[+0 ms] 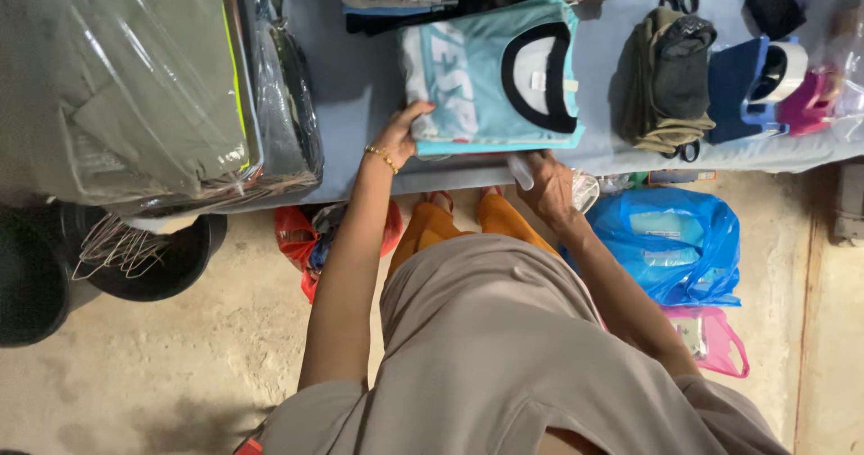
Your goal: The person sorts and organizes stacks of folded clothes and towels on a surface, spraying some items with a liquid from a bottle by hand.
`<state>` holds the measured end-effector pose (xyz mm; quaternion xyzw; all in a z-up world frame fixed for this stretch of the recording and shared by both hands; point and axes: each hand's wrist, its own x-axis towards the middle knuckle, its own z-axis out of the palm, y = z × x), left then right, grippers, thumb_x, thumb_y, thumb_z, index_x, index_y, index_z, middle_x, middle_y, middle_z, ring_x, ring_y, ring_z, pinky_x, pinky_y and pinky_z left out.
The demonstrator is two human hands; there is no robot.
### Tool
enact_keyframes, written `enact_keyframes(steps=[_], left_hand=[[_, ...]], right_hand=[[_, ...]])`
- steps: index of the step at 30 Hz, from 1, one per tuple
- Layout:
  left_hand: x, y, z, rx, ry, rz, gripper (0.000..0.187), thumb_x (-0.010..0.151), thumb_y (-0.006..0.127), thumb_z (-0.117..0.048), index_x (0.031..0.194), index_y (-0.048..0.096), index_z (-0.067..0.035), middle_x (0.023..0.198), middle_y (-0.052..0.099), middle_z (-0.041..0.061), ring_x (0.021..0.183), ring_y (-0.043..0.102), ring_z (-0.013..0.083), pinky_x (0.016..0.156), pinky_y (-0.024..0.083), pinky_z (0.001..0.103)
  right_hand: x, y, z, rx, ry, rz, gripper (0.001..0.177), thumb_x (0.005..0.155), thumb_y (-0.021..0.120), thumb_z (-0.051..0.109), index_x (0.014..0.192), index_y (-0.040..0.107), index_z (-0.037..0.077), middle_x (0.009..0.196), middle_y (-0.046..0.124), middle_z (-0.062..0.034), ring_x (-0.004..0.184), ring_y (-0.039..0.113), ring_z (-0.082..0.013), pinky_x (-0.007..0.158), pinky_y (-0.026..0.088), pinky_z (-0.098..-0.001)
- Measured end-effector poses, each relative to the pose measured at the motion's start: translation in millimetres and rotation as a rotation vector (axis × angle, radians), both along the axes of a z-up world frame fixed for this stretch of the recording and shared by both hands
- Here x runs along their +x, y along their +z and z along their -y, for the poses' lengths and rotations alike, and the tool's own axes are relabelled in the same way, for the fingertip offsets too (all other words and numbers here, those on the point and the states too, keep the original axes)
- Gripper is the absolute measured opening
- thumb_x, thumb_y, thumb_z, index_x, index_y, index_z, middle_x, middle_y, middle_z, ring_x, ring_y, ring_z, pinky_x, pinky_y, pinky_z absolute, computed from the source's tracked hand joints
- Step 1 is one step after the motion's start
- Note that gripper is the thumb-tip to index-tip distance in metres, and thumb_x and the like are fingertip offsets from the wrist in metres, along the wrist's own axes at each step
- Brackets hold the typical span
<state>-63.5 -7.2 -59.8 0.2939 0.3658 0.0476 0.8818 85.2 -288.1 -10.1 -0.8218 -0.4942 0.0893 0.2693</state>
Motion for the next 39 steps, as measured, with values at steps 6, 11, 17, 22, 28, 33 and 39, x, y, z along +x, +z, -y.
enact_keyframes(steps=[6, 11, 17, 22, 28, 33, 39], left_hand=[[-21.0, -23.3, 9.8, 0.287, -0.05, -0.318, 0.069, 0.075, 0.071, -0.023, 0.139, 0.048, -0.011, 0.122, 0.063, 0.006, 0.114, 0.062, 0.0212, 0.087, 0.057, 0.041], [-16.0, -38.2, 11.6, 0.673, 0.047, -0.105, 0.069, 0.08, 0.072, -0.021, 0.143, 0.052, 0.0, 0.131, 0.064, 0.014, 0.118, 0.061, 0.0231, 0.099, 0.049, 0.032], [-22.3, -14.7, 19.8, 1.186, -0.084, -0.38, 0.087, 0.089, 0.075, -0.033, 0.154, 0.031, 0.004, 0.151, 0.043, 0.028, 0.137, 0.04, 0.0419, 0.111, 0.036, 0.047], [5.3, 49.6, 58.9, 1.897, -0.244, -0.498, 0.082, 0.101, 0.06, -0.049, 0.167, 0.018, -0.024, 0.174, 0.011, 0.01, 0.161, 0.013, 0.0369, 0.126, 0.014, 0.067], [39.6, 53.5, 67.6, 2.014, -0.675, -0.479, 0.079, 0.101, 0.051, -0.059, 0.165, 0.015, -0.03, 0.172, 0.002, 0.007, 0.158, 0.006, 0.0389, 0.122, 0.006, 0.069], [36.2, 47.1, 63.4, 1.992, -0.702, -0.472, 0.082, 0.099, 0.055, -0.058, 0.165, 0.015, -0.03, 0.172, 0.002, 0.006, 0.158, 0.006, 0.0385, 0.121, 0.006, 0.07], [48.7, 77.0, 77.5, 2.018, -0.472, -0.461, 0.073, 0.093, 0.07, -0.047, 0.154, 0.038, -0.022, 0.161, 0.027, 0.015, 0.147, 0.03, 0.0382, 0.114, 0.026, 0.066]], right_hand=[[4.2, -3.9, 12.5, 0.016, -0.054, -0.146, 0.036, 0.076, 0.074, 0.008, 0.112, 0.072, 0.009, 0.108, 0.068, -0.0237, 0.093, 0.067, -0.0439, 0.081, 0.054, -0.0497], [22.7, 6.4, 27.6, -0.058, -0.206, -0.274, 0.034, 0.075, 0.07, 0.01, 0.108, 0.071, 0.005, 0.108, 0.067, -0.0221, 0.098, 0.066, -0.0425, 0.086, 0.054, -0.0491], [39.9, 7.6, 47.9, -0.065, -0.287, -0.214, 0.037, 0.07, 0.073, 0.009, 0.107, 0.074, 0.005, 0.105, 0.069, -0.0189, 0.092, 0.067, -0.0402, 0.08, 0.054, -0.0467], [43.6, 13.1, 60.2, 0.105, -0.429, -0.306, 0.029, 0.077, 0.072, 0.007, 0.106, 0.07, 0.002, 0.098, 0.068, -0.0138, 0.087, 0.067, -0.0282, 0.08, 0.053, -0.0378], [41.2, 49.9, 44.8, 0.209, -0.499, -0.305, 0.031, 0.078, 0.069, 0.005, 0.108, 0.069, 0.0, 0.094, 0.068, -0.0121, 0.083, 0.065, -0.0206, 0.078, 0.052, -0.0333], [53.5, 73.2, 34.0, 0.261, -0.475, -0.457, 0.033, 0.079, 0.069, 0.001, 0.112, 0.069, -0.002, 0.094, 0.069, -0.0088, 0.079, 0.065, -0.0152, 0.072, 0.053, -0.03], [101.2, 74.8, 18.2, 0.449, -0.381, -0.922, 0.038, 0.079, 0.065, -0.007, 0.117, 0.068, -0.004, 0.101, 0.071, -0.0044, 0.07, 0.066, -0.0108, 0.063, 0.055, -0.025]])
